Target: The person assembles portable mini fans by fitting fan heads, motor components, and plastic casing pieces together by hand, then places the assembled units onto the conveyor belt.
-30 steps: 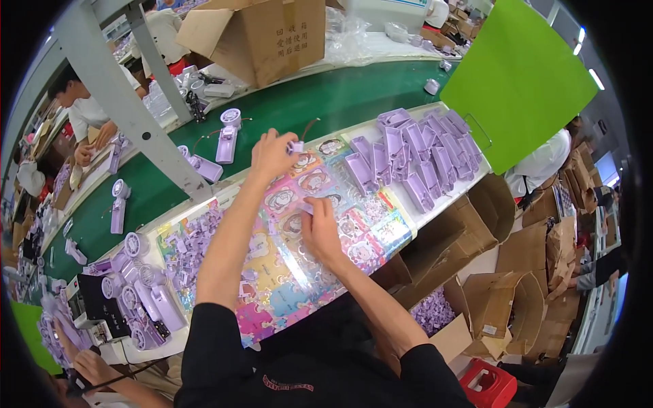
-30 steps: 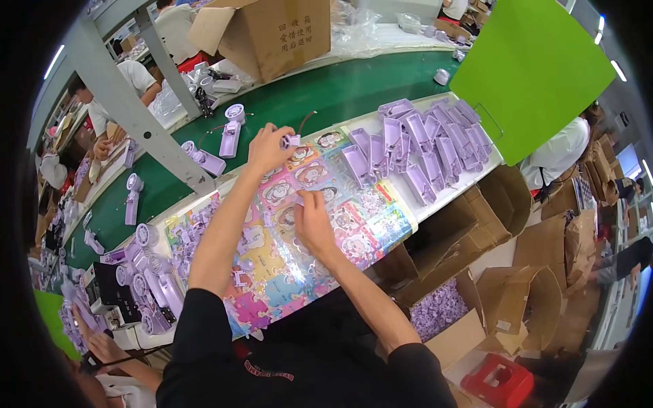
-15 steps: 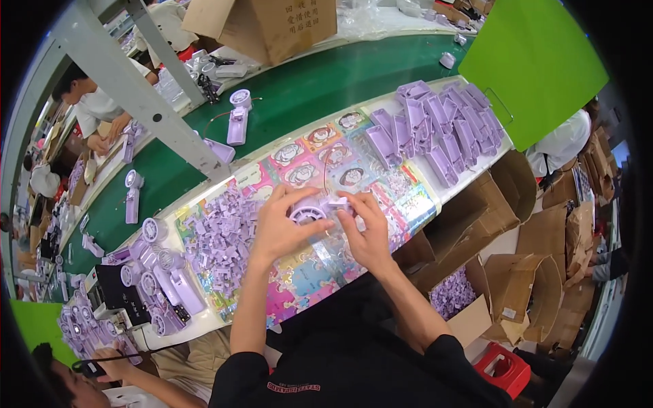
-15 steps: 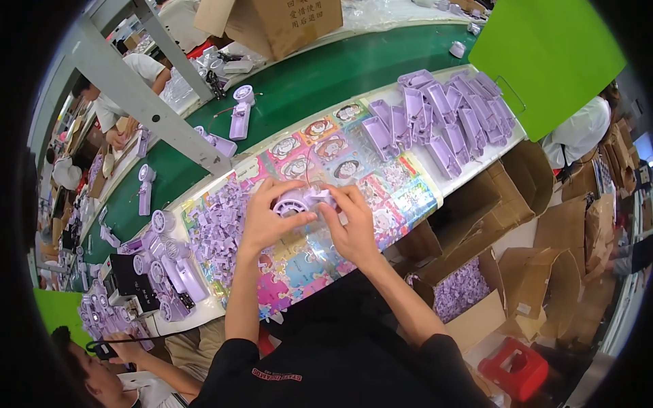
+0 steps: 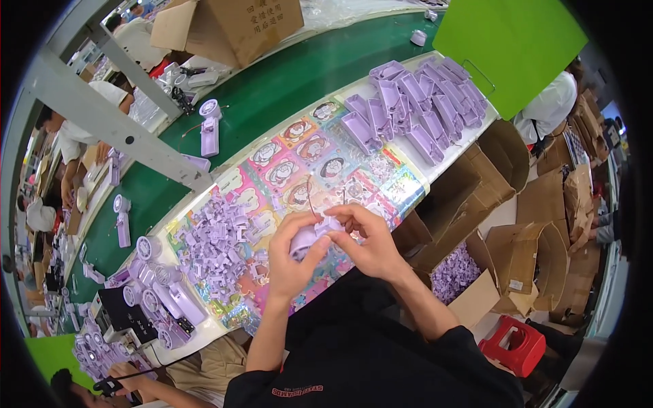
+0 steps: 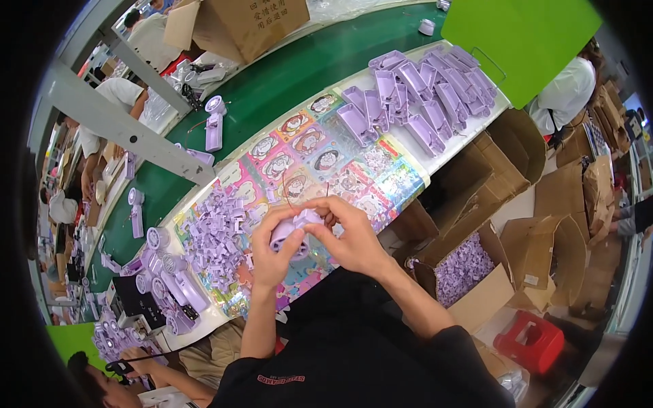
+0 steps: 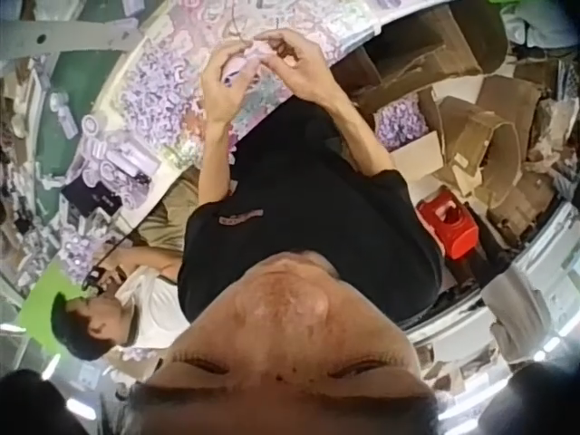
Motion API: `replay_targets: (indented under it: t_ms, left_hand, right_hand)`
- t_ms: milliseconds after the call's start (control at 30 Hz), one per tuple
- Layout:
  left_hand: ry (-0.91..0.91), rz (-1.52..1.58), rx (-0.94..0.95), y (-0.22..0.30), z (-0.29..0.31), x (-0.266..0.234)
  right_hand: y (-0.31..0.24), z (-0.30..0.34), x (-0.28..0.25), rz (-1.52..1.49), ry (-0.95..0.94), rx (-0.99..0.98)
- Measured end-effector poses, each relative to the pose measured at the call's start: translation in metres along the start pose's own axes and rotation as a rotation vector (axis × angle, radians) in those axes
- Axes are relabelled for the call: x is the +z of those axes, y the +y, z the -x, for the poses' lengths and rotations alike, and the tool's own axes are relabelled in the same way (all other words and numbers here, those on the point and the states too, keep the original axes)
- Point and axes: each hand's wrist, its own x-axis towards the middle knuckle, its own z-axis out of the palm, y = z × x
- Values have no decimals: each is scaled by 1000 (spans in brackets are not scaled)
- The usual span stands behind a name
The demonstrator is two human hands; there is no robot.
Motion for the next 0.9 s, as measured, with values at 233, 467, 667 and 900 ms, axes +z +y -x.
replay_targets:
  t_ms: [233, 467, 667, 900]
  left_hand:
    - [120, 136, 6, -5, 7, 16]
    - [98, 210, -31, -21, -4, 26]
    - [518, 254, -205, -51, -7, 52]
    - [-200, 440, -123, -31, -78, 68]
  right_hand:
    - [17, 6, -9, -147, -28, -59]
    - [23, -2, -19, -401, -32, 134]
    - [21, 10, 1, 201, 323, -110]
    - [44, 18, -20, -608, 472, 194]
